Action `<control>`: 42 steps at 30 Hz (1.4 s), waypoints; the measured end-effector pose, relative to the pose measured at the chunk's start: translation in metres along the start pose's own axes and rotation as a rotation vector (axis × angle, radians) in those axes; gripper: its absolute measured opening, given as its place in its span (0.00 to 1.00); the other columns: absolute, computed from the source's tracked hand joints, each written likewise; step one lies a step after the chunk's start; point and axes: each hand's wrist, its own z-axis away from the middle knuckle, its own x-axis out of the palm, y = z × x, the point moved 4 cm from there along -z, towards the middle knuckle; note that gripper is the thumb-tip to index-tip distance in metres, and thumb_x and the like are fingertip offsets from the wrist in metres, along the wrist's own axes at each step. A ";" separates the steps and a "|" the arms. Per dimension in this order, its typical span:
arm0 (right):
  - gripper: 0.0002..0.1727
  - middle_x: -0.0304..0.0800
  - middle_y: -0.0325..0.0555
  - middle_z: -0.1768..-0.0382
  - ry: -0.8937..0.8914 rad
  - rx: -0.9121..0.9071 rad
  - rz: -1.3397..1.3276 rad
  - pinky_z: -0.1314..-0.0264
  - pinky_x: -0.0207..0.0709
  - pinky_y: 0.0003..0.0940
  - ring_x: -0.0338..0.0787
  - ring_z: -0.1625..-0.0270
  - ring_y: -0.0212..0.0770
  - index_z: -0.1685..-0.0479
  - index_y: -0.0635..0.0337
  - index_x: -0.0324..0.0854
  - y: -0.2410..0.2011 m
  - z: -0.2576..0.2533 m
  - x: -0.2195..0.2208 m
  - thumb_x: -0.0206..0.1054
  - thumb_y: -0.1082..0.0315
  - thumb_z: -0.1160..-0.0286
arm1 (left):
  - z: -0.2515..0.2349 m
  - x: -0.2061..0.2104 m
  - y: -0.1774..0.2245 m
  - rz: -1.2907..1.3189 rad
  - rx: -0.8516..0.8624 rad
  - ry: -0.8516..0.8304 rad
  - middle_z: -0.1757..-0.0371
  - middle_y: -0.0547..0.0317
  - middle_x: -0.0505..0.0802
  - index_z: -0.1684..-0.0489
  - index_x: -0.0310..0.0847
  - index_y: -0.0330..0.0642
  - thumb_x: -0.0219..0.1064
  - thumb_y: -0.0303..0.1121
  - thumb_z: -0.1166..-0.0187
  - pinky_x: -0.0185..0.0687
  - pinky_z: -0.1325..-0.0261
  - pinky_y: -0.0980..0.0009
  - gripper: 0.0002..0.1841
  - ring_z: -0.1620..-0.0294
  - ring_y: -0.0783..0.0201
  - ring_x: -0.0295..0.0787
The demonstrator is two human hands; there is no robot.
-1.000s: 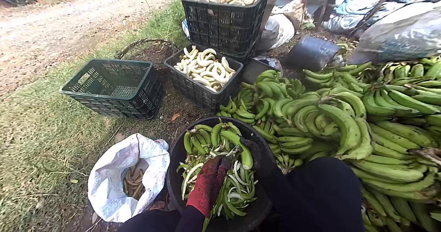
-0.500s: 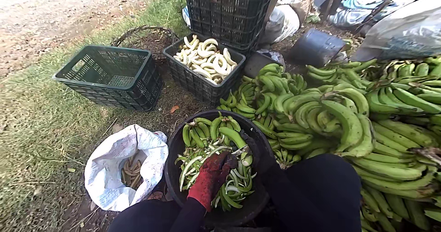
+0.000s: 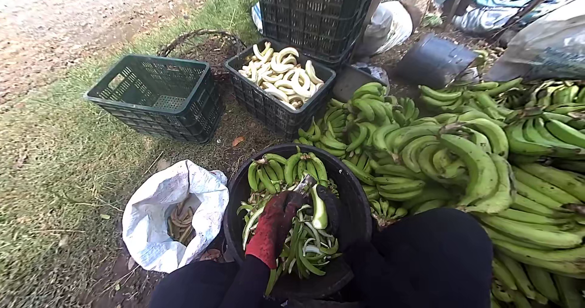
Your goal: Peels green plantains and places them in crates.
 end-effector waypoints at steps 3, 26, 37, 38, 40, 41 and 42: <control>0.20 0.88 0.51 0.61 -0.068 -0.201 0.031 0.66 0.86 0.39 0.89 0.66 0.44 0.32 0.62 0.72 -0.031 -0.022 -0.004 0.41 0.61 0.06 | 0.022 0.015 0.010 0.143 0.034 -0.210 0.39 0.62 0.92 0.29 0.84 0.58 0.54 0.59 0.12 0.91 0.38 0.56 0.24 0.43 0.66 0.92; 0.28 0.88 0.54 0.57 -0.169 0.181 0.271 0.73 0.89 0.44 0.92 0.66 0.49 0.16 0.52 0.62 0.003 0.012 0.002 0.51 0.48 0.08 | -0.004 -0.030 0.008 -0.115 0.007 0.215 0.34 0.54 0.91 0.24 0.81 0.53 0.55 0.55 0.11 0.77 0.23 0.52 0.26 0.30 0.57 0.85; 0.30 0.72 0.60 0.20 0.381 -0.580 0.392 0.18 0.69 0.32 0.77 0.22 0.37 0.11 0.66 0.56 -0.074 -0.020 0.018 0.47 0.58 0.06 | 0.031 0.014 0.026 -0.045 0.022 -0.014 0.31 0.56 0.89 0.21 0.78 0.55 0.55 0.56 0.12 0.76 0.21 0.54 0.27 0.27 0.61 0.84; 0.30 0.75 0.59 0.23 0.348 -0.571 0.398 0.22 0.73 0.31 0.80 0.26 0.36 0.12 0.66 0.58 -0.073 -0.019 0.020 0.47 0.59 0.06 | 0.028 0.014 0.024 -0.047 0.017 0.002 0.32 0.56 0.90 0.22 0.79 0.55 0.55 0.56 0.12 0.76 0.21 0.54 0.26 0.28 0.61 0.84; 0.26 0.83 0.53 0.35 0.211 -0.473 0.384 0.37 0.81 0.28 0.86 0.41 0.31 0.15 0.64 0.63 -0.066 -0.007 0.030 0.46 0.59 0.05 | 0.017 0.010 0.020 -0.091 0.025 0.042 0.34 0.53 0.90 0.21 0.78 0.54 0.55 0.54 0.11 0.76 0.22 0.52 0.26 0.29 0.57 0.84; 0.26 0.84 0.50 0.38 0.103 -0.380 0.371 0.41 0.82 0.26 0.86 0.45 0.29 0.16 0.63 0.63 -0.059 0.000 0.034 0.44 0.60 0.05 | 0.009 0.006 0.018 -0.146 0.029 0.067 0.34 0.50 0.90 0.20 0.78 0.53 0.55 0.52 0.11 0.77 0.23 0.50 0.26 0.30 0.54 0.85; 0.25 0.84 0.47 0.41 -0.032 -0.263 0.359 0.43 0.81 0.25 0.85 0.47 0.28 0.16 0.61 0.64 -0.047 0.003 0.035 0.42 0.59 0.04 | 0.000 -0.001 0.017 -0.217 0.023 0.095 0.34 0.47 0.90 0.20 0.77 0.53 0.57 0.50 0.13 0.77 0.25 0.46 0.25 0.31 0.49 0.86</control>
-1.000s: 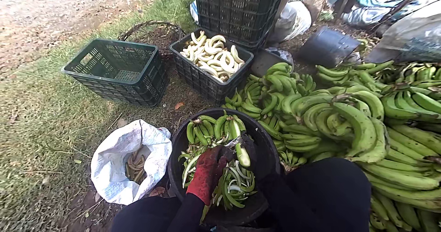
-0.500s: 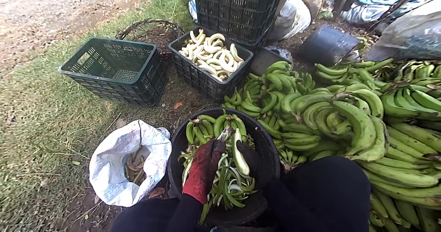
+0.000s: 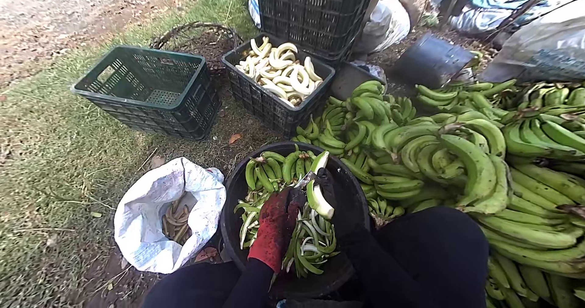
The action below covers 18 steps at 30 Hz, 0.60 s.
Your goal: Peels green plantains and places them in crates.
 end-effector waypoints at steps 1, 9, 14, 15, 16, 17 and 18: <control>0.24 0.86 0.46 0.46 -0.155 0.099 -0.047 0.50 0.84 0.30 0.87 0.52 0.31 0.20 0.58 0.68 0.017 0.003 0.004 0.40 0.56 0.04 | -0.009 -0.006 -0.003 -0.078 -0.013 0.031 0.35 0.45 0.90 0.19 0.77 0.54 0.58 0.48 0.14 0.79 0.29 0.44 0.25 0.33 0.46 0.87; 0.30 0.77 0.51 0.22 -0.239 0.190 0.276 0.20 0.71 0.34 0.79 0.24 0.34 0.11 0.57 0.60 0.040 0.010 -0.010 0.46 0.54 0.06 | -0.011 -0.007 -0.010 0.003 0.006 0.105 0.34 0.48 0.90 0.20 0.78 0.51 0.56 0.49 0.12 0.78 0.24 0.47 0.25 0.31 0.49 0.86; 0.23 0.86 0.53 0.47 0.270 0.006 -0.104 0.50 0.86 0.36 0.88 0.53 0.38 0.24 0.64 0.70 0.003 -0.025 -0.009 0.46 0.57 0.05 | 0.019 0.008 0.017 -0.025 0.178 0.094 0.42 0.46 0.93 0.21 0.79 0.51 0.63 0.52 0.18 0.84 0.35 0.46 0.28 0.42 0.47 0.91; 0.22 0.87 0.54 0.50 0.366 -0.010 -0.131 0.52 0.86 0.37 0.89 0.55 0.39 0.29 0.65 0.73 0.002 -0.035 -0.009 0.47 0.58 0.05 | 0.021 0.008 0.018 -0.039 0.202 0.139 0.45 0.46 0.93 0.23 0.81 0.50 0.63 0.55 0.20 0.86 0.39 0.46 0.29 0.45 0.47 0.92; 0.21 0.88 0.55 0.52 0.463 -0.041 -0.156 0.51 0.85 0.38 0.90 0.55 0.40 0.35 0.67 0.77 0.002 -0.044 -0.009 0.48 0.59 0.05 | 0.022 0.007 0.019 -0.044 0.212 0.183 0.47 0.45 0.94 0.25 0.82 0.49 0.64 0.56 0.21 0.87 0.42 0.45 0.30 0.48 0.46 0.93; 0.21 0.89 0.56 0.50 0.523 -0.065 -0.147 0.47 0.84 0.38 0.90 0.52 0.41 0.37 0.68 0.80 0.004 -0.050 -0.010 0.49 0.59 0.06 | 0.022 0.006 0.019 -0.047 0.202 0.208 0.48 0.45 0.94 0.25 0.83 0.49 0.64 0.57 0.21 0.87 0.44 0.45 0.30 0.49 0.45 0.93; 0.22 0.89 0.56 0.47 0.536 -0.059 -0.112 0.43 0.84 0.39 0.89 0.48 0.41 0.35 0.67 0.78 0.005 -0.049 -0.009 0.49 0.58 0.06 | 0.020 0.004 0.019 -0.046 0.181 0.221 0.48 0.44 0.94 0.25 0.83 0.50 0.64 0.57 0.21 0.87 0.43 0.45 0.30 0.49 0.45 0.93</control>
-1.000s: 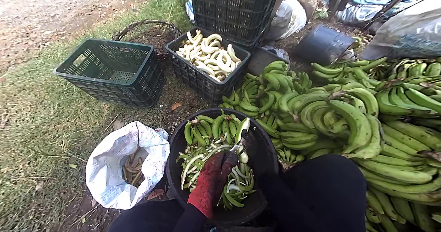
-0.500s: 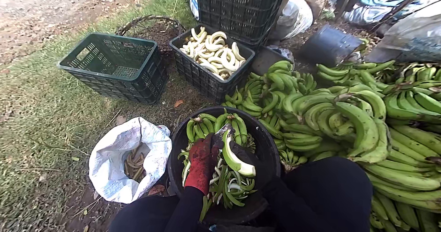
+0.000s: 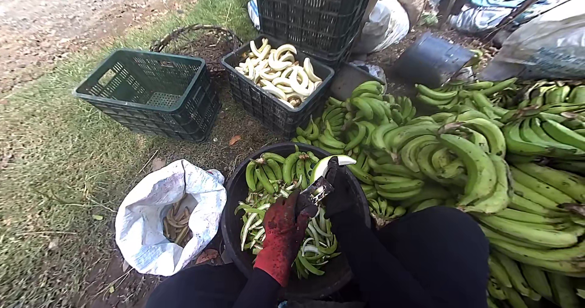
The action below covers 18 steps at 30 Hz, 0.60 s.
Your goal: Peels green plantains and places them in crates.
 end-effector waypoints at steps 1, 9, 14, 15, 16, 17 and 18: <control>0.24 0.85 0.58 0.42 -0.039 0.020 0.057 0.39 0.82 0.41 0.87 0.44 0.43 0.29 0.67 0.73 -0.006 0.011 -0.001 0.47 0.56 0.05 | -0.004 -0.002 -0.001 -0.001 -0.018 0.005 0.47 0.43 0.93 0.25 0.82 0.49 0.64 0.54 0.21 0.87 0.43 0.43 0.29 0.48 0.43 0.92; 0.26 0.89 0.44 0.43 -1.098 0.114 0.497 0.37 0.82 0.31 0.88 0.44 0.29 0.24 0.59 0.73 0.006 0.052 -0.013 0.51 0.52 0.10 | -0.045 -0.015 -0.059 -0.024 -0.086 -0.213 0.34 0.50 0.91 0.21 0.79 0.58 0.51 0.47 0.10 0.78 0.26 0.47 0.23 0.32 0.51 0.87; 0.23 0.88 0.41 0.47 -1.479 0.275 0.760 0.40 0.82 0.36 0.88 0.47 0.31 0.28 0.53 0.74 0.016 0.060 -0.036 0.59 0.52 0.14 | -0.050 0.005 -0.075 -0.153 -0.188 -0.297 0.37 0.56 0.92 0.27 0.82 0.63 0.46 0.56 0.10 0.79 0.27 0.45 0.25 0.31 0.54 0.87; 0.23 0.88 0.42 0.46 -1.434 0.289 0.735 0.40 0.82 0.36 0.88 0.47 0.32 0.27 0.53 0.74 0.019 0.056 -0.040 0.59 0.52 0.14 | -0.049 0.009 -0.074 -0.135 -0.197 -0.290 0.37 0.57 0.92 0.27 0.83 0.62 0.45 0.57 0.10 0.78 0.26 0.46 0.26 0.31 0.55 0.87; 0.24 0.88 0.43 0.46 -1.324 0.301 0.675 0.41 0.83 0.36 0.89 0.47 0.33 0.26 0.55 0.73 0.024 0.048 -0.044 0.57 0.52 0.13 | -0.046 0.011 -0.069 -0.101 -0.177 -0.288 0.37 0.57 0.92 0.28 0.83 0.60 0.44 0.58 0.09 0.78 0.25 0.47 0.27 0.31 0.55 0.86; 0.25 0.89 0.45 0.48 -1.150 0.301 0.577 0.44 0.85 0.37 0.90 0.49 0.35 0.26 0.56 0.73 0.029 0.038 -0.047 0.55 0.52 0.13 | -0.042 0.013 -0.060 -0.060 -0.131 -0.273 0.38 0.58 0.93 0.29 0.84 0.59 0.44 0.59 0.10 0.78 0.25 0.49 0.27 0.32 0.57 0.87; 0.24 0.90 0.46 0.49 -0.951 0.281 0.468 0.46 0.87 0.36 0.91 0.51 0.36 0.27 0.58 0.75 0.030 0.030 -0.049 0.52 0.51 0.10 | -0.037 0.014 -0.049 -0.016 -0.072 -0.255 0.39 0.58 0.93 0.29 0.84 0.58 0.46 0.59 0.10 0.79 0.26 0.49 0.27 0.33 0.57 0.88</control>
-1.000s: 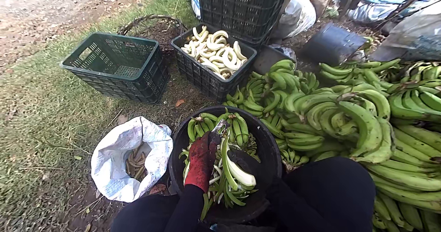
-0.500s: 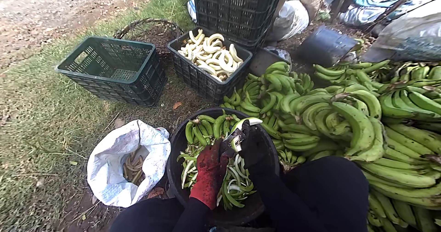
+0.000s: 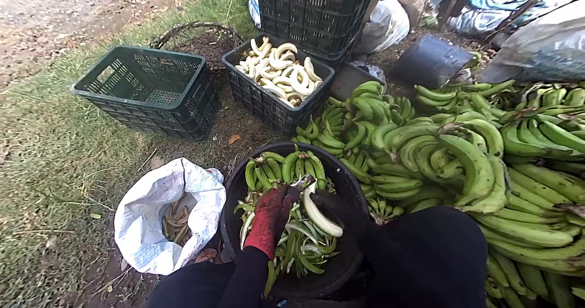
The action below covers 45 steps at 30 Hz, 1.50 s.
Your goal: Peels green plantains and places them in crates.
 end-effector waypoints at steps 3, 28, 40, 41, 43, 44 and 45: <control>0.28 0.87 0.49 0.52 0.382 -0.097 -0.414 0.49 0.83 0.34 0.87 0.54 0.36 0.31 0.63 0.75 -0.008 -0.011 -0.013 0.36 0.53 0.03 | 0.021 0.005 0.032 0.000 0.183 0.069 0.41 0.52 0.93 0.25 0.82 0.58 0.58 0.52 0.15 0.83 0.34 0.46 0.24 0.39 0.51 0.90; 0.27 0.89 0.45 0.58 -0.099 -0.154 -0.057 0.53 0.87 0.38 0.90 0.59 0.37 0.30 0.61 0.75 -0.008 0.018 0.028 0.47 0.52 0.15 | -0.005 0.000 -0.014 0.172 -0.298 -0.137 0.44 0.55 0.94 0.36 0.87 0.56 0.38 0.67 0.11 0.84 0.36 0.45 0.35 0.43 0.57 0.92; 0.25 0.77 0.42 0.82 0.188 0.088 -1.113 0.90 0.70 0.21 0.78 0.87 0.31 0.62 0.56 0.71 -0.048 0.028 -0.007 0.34 0.50 0.06 | 0.046 0.011 0.047 -0.072 0.462 0.004 0.49 0.47 0.94 0.25 0.83 0.62 0.68 0.58 0.25 0.85 0.43 0.42 0.28 0.48 0.46 0.92; 0.29 0.78 0.43 0.82 0.067 0.096 -1.104 0.89 0.72 0.23 0.79 0.86 0.33 0.63 0.56 0.73 -0.034 0.015 -0.010 0.33 0.47 0.07 | 0.047 0.011 0.045 -0.086 0.459 0.021 0.49 0.48 0.94 0.26 0.83 0.63 0.68 0.61 0.25 0.85 0.43 0.42 0.29 0.47 0.47 0.92; 0.29 0.81 0.44 0.79 -0.003 0.093 -1.040 0.84 0.79 0.25 0.82 0.83 0.34 0.59 0.58 0.75 -0.020 0.005 -0.007 0.34 0.46 0.07 | 0.045 0.009 0.044 -0.097 0.449 0.049 0.48 0.48 0.94 0.27 0.84 0.63 0.67 0.63 0.26 0.85 0.42 0.42 0.29 0.47 0.47 0.92; 0.27 0.81 0.45 0.80 0.096 0.070 -0.973 0.85 0.77 0.25 0.82 0.84 0.34 0.58 0.58 0.74 -0.025 0.007 0.001 0.35 0.49 0.06 | 0.044 0.008 0.044 -0.101 0.440 0.065 0.48 0.48 0.94 0.28 0.85 0.62 0.66 0.63 0.25 0.85 0.43 0.42 0.29 0.47 0.47 0.92; 0.27 0.82 0.46 0.78 0.150 0.043 -0.903 0.81 0.79 0.27 0.83 0.82 0.36 0.55 0.60 0.76 -0.026 0.008 0.006 0.36 0.50 0.05 | 0.043 0.007 0.045 -0.102 0.416 0.079 0.49 0.48 0.94 0.30 0.86 0.61 0.66 0.62 0.25 0.86 0.44 0.42 0.28 0.48 0.47 0.92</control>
